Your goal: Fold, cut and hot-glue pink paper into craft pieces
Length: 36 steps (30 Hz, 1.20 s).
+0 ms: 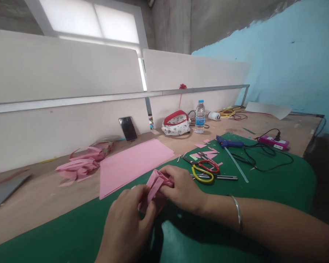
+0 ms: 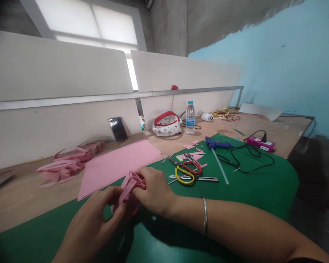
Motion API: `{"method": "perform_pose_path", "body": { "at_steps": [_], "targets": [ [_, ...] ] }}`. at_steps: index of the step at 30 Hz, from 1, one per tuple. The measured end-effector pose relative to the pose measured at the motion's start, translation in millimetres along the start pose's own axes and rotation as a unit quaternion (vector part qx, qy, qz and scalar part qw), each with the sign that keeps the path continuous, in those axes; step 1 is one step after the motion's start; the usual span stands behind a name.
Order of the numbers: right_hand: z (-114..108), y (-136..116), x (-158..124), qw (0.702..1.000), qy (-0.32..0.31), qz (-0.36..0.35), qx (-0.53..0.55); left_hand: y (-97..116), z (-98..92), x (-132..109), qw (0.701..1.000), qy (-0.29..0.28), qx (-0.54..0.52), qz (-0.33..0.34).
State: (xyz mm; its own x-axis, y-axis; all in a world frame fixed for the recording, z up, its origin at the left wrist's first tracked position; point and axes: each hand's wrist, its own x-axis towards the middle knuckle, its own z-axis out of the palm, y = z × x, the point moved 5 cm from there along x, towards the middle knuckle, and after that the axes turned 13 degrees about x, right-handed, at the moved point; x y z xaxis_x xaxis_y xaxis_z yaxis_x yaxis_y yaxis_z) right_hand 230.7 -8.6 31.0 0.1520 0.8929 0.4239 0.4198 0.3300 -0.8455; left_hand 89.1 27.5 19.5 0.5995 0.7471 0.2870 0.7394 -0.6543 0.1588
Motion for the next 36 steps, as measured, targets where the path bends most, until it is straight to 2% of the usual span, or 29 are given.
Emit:
{"method": "perform_pose_path", "body": {
  "at_steps": [7,20,28,30,34,36],
  "targets": [
    [-2,2,1,1.000,0.007,0.017,0.010,0,5.1,-3,1.000,0.024,-0.010,0.016],
    [-9,12,7,0.998,0.015,0.043,0.044,-3,2.8,3,0.991,-0.023,-0.052,0.117],
    [-7,13,6,0.997,0.006,0.052,0.055,-7,-0.9,6,0.996,-0.009,-0.022,0.089],
    [-8,13,6,0.997,0.011,0.054,0.054,-7,-3.2,4,0.996,0.015,-0.003,0.083],
    [-10,15,8,0.996,0.020,0.059,0.058,1,-11.2,-3,0.978,0.144,0.068,0.136],
    [-10,15,8,0.996,0.012,0.061,0.067,2,-10.1,-3,0.972,0.173,0.074,0.141]
  ]
}}
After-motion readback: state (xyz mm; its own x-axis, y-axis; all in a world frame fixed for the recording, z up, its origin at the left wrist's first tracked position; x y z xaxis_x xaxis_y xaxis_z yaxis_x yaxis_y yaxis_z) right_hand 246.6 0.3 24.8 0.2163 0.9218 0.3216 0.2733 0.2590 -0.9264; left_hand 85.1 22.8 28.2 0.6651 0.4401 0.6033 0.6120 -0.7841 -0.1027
